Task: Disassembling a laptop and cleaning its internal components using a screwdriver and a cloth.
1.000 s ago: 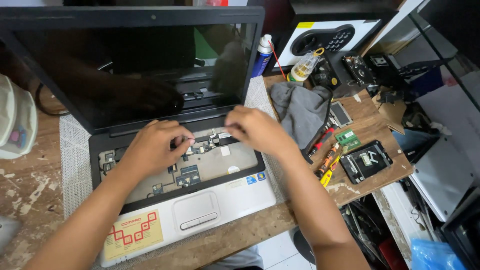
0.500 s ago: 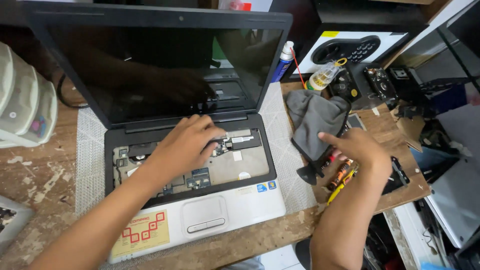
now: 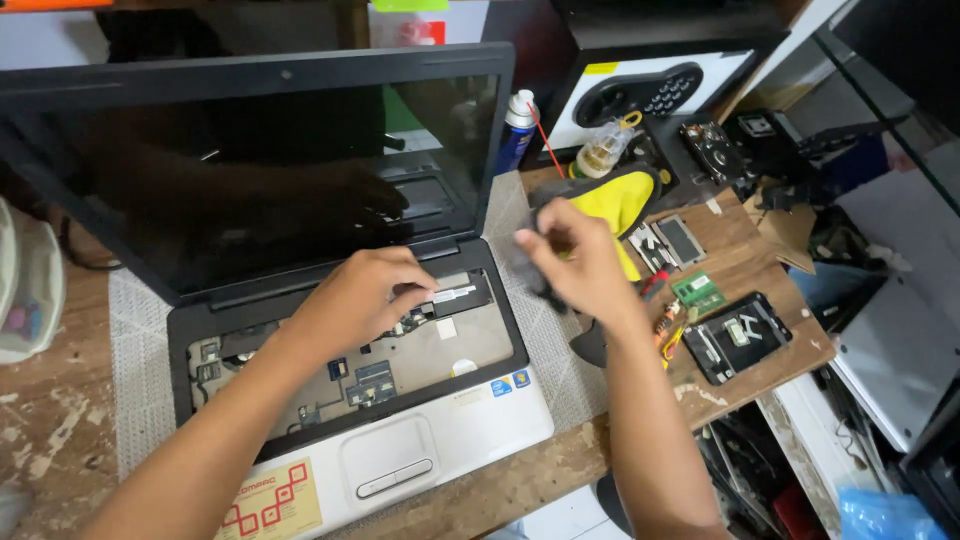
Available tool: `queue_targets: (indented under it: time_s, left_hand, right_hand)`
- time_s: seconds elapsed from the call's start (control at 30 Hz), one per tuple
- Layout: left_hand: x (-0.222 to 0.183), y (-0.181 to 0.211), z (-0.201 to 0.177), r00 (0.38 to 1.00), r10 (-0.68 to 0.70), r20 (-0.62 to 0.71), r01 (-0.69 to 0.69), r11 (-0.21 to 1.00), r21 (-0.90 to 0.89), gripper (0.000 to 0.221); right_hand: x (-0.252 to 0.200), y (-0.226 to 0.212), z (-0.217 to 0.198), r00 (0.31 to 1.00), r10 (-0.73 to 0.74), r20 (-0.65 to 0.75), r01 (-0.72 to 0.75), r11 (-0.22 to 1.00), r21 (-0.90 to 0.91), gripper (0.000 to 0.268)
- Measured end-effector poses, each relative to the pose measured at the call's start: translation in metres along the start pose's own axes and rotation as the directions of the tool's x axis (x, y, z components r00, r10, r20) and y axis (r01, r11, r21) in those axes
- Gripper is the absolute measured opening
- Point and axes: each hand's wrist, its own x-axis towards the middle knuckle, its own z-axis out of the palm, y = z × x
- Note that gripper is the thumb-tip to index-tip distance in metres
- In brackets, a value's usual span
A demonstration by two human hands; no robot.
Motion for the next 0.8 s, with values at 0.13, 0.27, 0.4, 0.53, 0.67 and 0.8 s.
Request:
queue_targets:
  time_s: [0.13,0.27,0.4,0.53,0.67,0.8]
  left_hand:
    - [-0.003,-0.001,0.004,0.986,-0.064,-0.153,0.023,0.966,-0.257,0.012]
    - [-0.002,-0.011,0.009,0.974,-0.083,-0.212,0.016,0.955,-0.297,0.012]
    - [0.0,-0.017,0.013,0.96,-0.107,-0.257,0.017,0.944,-0.329,0.012]
    - [-0.003,-0.021,0.015,0.956,-0.118,-0.267,0.017,0.935,-0.355,0.011]
    - [-0.003,-0.022,0.018,0.954,-0.123,-0.272,0.018,0.933,-0.359,0.011]
    - [-0.001,-0.027,0.021,0.96,-0.109,-0.258,0.02,0.945,-0.326,0.01]
  right_hand:
    - [-0.004,-0.017,0.025,0.994,-0.096,0.06,0.073,0.947,0.312,0.018]
    - [-0.009,-0.03,0.037,0.985,-0.02,0.172,-0.059,0.896,0.441,0.007]
    - [-0.01,-0.02,0.042,0.962,0.03,0.27,-0.155,0.876,0.456,0.013]
    - [-0.007,-0.035,0.045,0.951,0.041,0.307,-0.181,0.878,0.443,0.018]
    - [-0.007,-0.047,0.052,0.948,-0.02,0.317,-0.108,0.919,0.379,0.022]
    - [-0.007,-0.051,0.063,0.964,-0.122,0.236,0.044,0.949,0.312,0.019]
